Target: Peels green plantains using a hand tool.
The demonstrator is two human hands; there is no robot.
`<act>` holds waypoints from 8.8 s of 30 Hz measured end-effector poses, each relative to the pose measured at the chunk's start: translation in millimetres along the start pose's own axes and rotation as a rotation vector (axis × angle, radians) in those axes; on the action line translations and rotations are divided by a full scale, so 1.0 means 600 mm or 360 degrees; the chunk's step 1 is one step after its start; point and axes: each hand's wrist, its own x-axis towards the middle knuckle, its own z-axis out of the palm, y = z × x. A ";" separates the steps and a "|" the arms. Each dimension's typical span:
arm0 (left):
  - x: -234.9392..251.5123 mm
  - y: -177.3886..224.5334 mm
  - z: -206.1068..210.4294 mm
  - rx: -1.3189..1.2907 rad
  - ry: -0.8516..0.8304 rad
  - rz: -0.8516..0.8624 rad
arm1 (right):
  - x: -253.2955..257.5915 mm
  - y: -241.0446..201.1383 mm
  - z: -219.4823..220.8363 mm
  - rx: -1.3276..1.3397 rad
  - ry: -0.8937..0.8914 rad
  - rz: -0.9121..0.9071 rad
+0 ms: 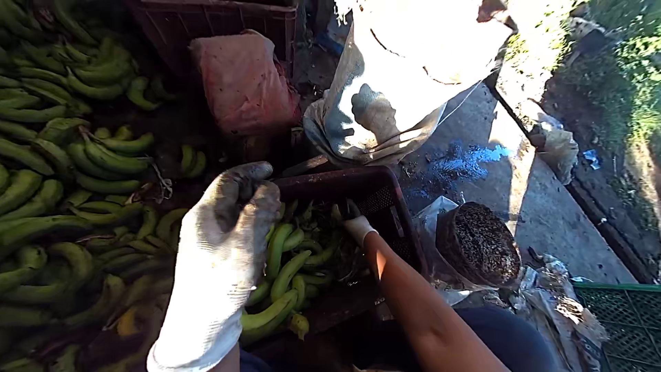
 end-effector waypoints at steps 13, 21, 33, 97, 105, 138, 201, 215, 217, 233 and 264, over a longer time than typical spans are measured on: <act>-0.093 -0.015 0.215 0.0969 -0.0939 0.0072 | -0.338 0.016 -0.239 0.0753 0.0038 -0.0819; -0.090 -0.031 0.188 0.1475 -0.0694 -0.0092 | -0.292 0.083 -0.211 0.1074 -0.0334 -0.0437; -0.099 -0.032 0.226 -0.0752 -0.0365 -0.0574 | -0.306 0.084 -0.201 0.1807 -0.0375 -0.1126; -0.088 -0.016 0.163 -0.0903 -0.0647 -0.0439 | -0.315 0.049 -0.192 0.0407 0.1050 -0.1905; -0.057 -0.038 0.176 -0.0863 -0.0090 -0.0370 | -0.362 0.061 -0.201 0.0689 0.0450 -0.1594; -0.076 -0.014 0.167 -0.1247 -0.0311 -0.0502 | -0.341 0.083 -0.160 0.0100 0.0685 -0.1931; -0.074 -0.026 0.142 -0.1292 -0.1106 -0.0674 | -0.301 0.073 -0.211 0.0147 0.0346 -0.1908; -0.052 -0.044 0.148 -0.0908 -0.1271 -0.0692 | -0.265 0.064 -0.243 -0.0167 0.0137 -0.1423; -0.045 -0.048 0.153 -0.0998 -0.1304 -0.0727 | -0.239 0.067 -0.249 -0.0400 0.0213 -0.1048; -0.050 -0.026 0.175 -0.1980 -0.0278 -0.0857 | -0.307 0.092 -0.162 -0.0070 0.0753 -0.2210; -0.078 -0.024 0.155 -0.1439 -0.1012 -0.0473 | -0.325 0.070 -0.224 -0.0104 0.0809 -0.1938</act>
